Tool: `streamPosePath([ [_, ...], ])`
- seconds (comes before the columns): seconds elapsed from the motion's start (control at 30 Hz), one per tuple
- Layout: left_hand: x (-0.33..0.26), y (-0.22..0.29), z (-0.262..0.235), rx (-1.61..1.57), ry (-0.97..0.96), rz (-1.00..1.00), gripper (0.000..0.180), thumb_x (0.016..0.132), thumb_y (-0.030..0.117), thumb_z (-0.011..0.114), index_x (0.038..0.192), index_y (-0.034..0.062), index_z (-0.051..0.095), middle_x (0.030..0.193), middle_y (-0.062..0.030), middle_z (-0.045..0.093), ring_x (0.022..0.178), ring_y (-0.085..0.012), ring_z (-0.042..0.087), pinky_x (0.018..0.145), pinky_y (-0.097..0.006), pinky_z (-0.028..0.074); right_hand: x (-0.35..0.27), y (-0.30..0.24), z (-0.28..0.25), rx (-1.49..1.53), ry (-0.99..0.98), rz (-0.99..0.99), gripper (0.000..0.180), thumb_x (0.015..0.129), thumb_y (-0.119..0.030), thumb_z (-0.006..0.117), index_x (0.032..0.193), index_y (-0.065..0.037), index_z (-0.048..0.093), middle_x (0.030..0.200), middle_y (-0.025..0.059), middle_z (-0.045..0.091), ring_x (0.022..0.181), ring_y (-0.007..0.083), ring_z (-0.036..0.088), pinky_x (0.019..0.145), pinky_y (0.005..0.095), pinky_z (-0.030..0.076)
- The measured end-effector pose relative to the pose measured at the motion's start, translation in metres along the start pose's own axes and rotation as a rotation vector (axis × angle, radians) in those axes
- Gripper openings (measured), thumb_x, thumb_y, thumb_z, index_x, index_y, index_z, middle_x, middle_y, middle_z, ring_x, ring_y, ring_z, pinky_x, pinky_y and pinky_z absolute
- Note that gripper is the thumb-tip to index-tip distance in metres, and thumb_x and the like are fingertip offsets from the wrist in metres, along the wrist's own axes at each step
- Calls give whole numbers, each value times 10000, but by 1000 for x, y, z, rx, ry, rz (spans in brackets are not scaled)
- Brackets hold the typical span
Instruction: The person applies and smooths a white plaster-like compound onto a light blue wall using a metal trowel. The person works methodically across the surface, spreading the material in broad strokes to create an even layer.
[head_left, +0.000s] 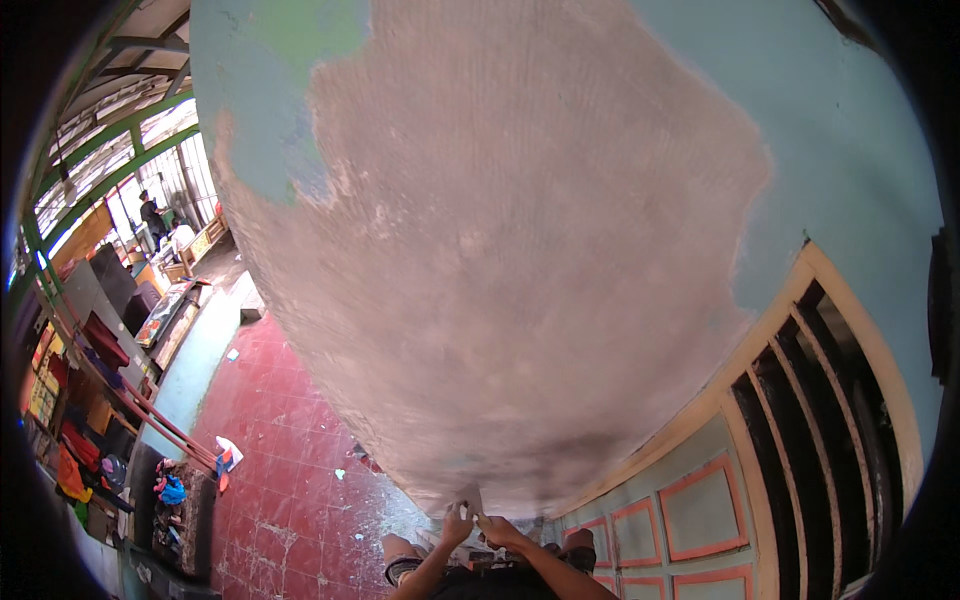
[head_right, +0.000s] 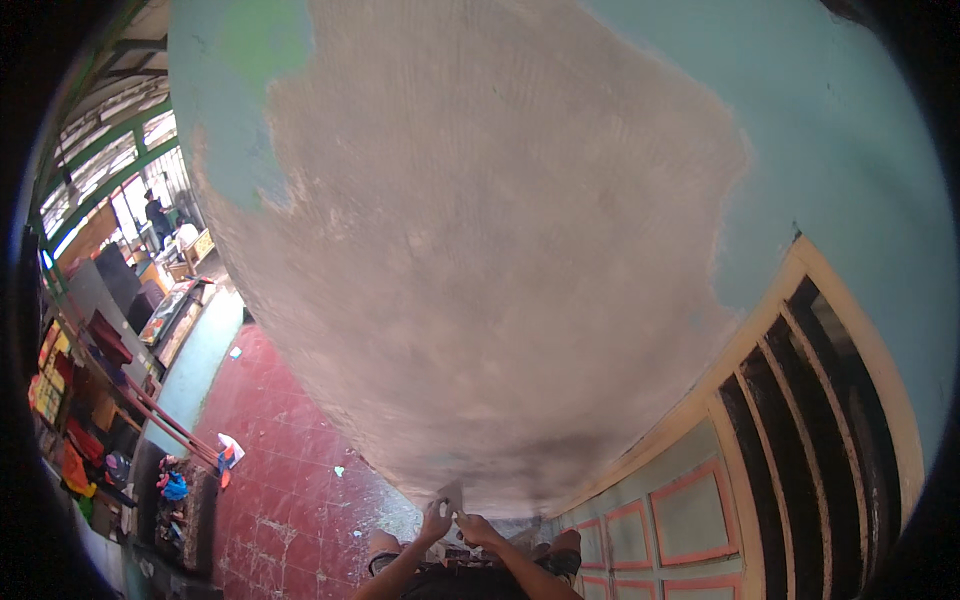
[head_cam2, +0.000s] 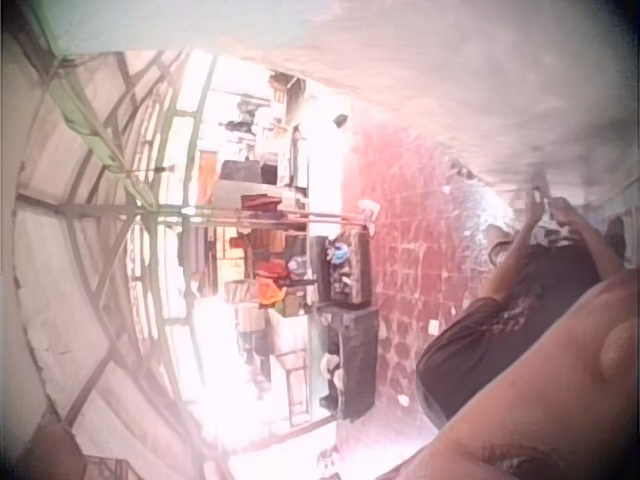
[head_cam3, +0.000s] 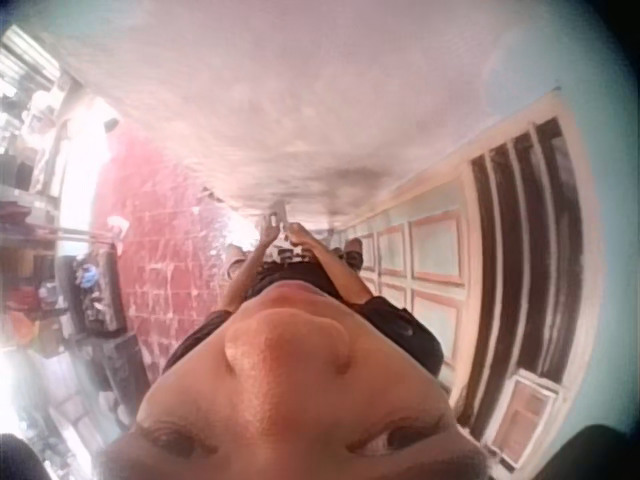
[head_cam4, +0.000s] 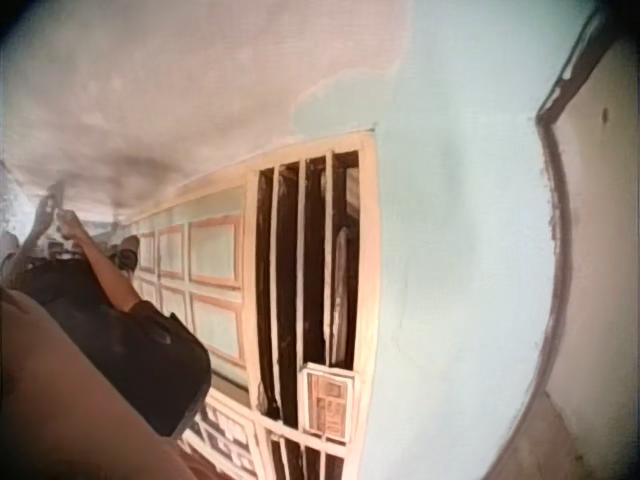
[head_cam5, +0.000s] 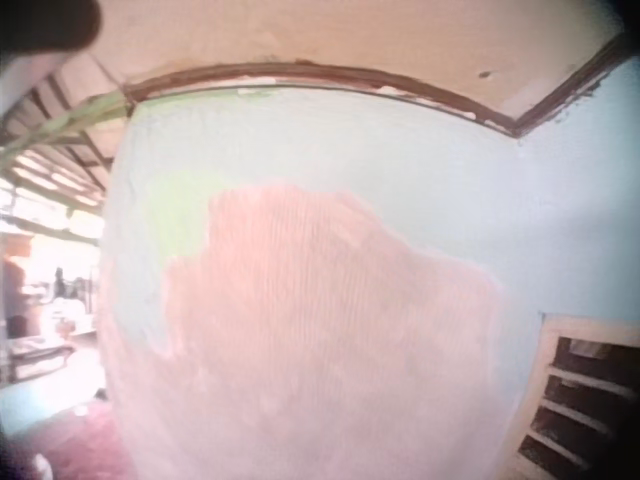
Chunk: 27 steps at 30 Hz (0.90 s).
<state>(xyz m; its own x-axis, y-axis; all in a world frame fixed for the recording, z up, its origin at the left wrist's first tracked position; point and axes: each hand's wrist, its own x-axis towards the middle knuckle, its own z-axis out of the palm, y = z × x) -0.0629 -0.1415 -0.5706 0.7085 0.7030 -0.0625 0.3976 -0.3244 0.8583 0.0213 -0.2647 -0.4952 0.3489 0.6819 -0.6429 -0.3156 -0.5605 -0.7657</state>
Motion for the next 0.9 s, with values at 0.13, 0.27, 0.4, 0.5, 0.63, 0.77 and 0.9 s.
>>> streamPosePath([
  [0.13, -8, 17, 33, -84, 71, -184, 735, 879, 281, 637, 1456, -26, 300, 1331, -318, 491, 1218, -444, 511, 993, -466, 437, 8, 32, -7, -192, 47, -138, 426, 1022, -413, 421, 1018, -8, 553, 683, 34, 513, 458, 123, 410, 423, 298, 348],
  [0.27, -10, 27, 18, -530, -154, -527, 833, 898, 500, 607, 1469, -16, 289, 1330, -223, 519, 1214, -359, 523, 954, -423, 455, -15, -1, 1, 3, -17, -46, 368, 1017, -393, 463, 1011, -36, 553, 663, -13, 448, 478, 106, 399, 432, 285, 347],
  [0.4, -16, 28, 8, -758, -406, -671, 781, 929, 619, 501, 1436, 32, 406, 1327, -159, 535, 1235, -303, 513, 979, -430, 436, -9, 0, -3, 39, -24, -57, 318, 1011, -332, 491, 1071, -30, 568, 657, -16, 446, 500, 108, 448, 437, 279, 368],
  [0.5, -11, 26, 11, -732, -354, -651, 775, 945, 672, 386, 1409, 56, 464, 1372, -157, 522, 1269, -311, 493, 1004, -474, 411, -2, 4, -2, 58, 20, -123, 279, 989, -267, 521, 1082, -11, 579, 665, 2, 482, 502, 117, 497, 438, 281, 395],
  [0.63, -21, 19, 17, -790, -373, -610, 783, 958, 673, 325, 1423, 55, 445, 1395, -160, 508, 1263, -324, 496, 1002, -470, 417, 0, 7, -11, 119, 60, -337, 181, 930, -151, 566, 1013, 9, 576, 690, 33, 541, 471, 123, 508, 422, 289, 401],
  [0.77, -22, 31, 11, -730, -415, -553, 717, 982, 622, 336, 1417, 67, 467, 1418, -181, 499, 1272, -315, 496, 1031, -467, 405, -41, -54, -22, 187, 99, -443, 120, 935, -77, 529, 1038, -17, 528, 711, 41, 538, 481, 96, 491, 405, 247, 357],
  [0.9, -22, 33, 11, -65, -722, -127, 646, 952, 581, 460, 1357, 85, 544, 1379, -179, 535, 1268, -310, 506, 1056, -428, 397, -86, -161, -16, 232, 99, -668, 440, 965, -75, 510, 1388, -73, 390, 794, 64, 548, 447, 81, 431, 405, 230, 336],
])
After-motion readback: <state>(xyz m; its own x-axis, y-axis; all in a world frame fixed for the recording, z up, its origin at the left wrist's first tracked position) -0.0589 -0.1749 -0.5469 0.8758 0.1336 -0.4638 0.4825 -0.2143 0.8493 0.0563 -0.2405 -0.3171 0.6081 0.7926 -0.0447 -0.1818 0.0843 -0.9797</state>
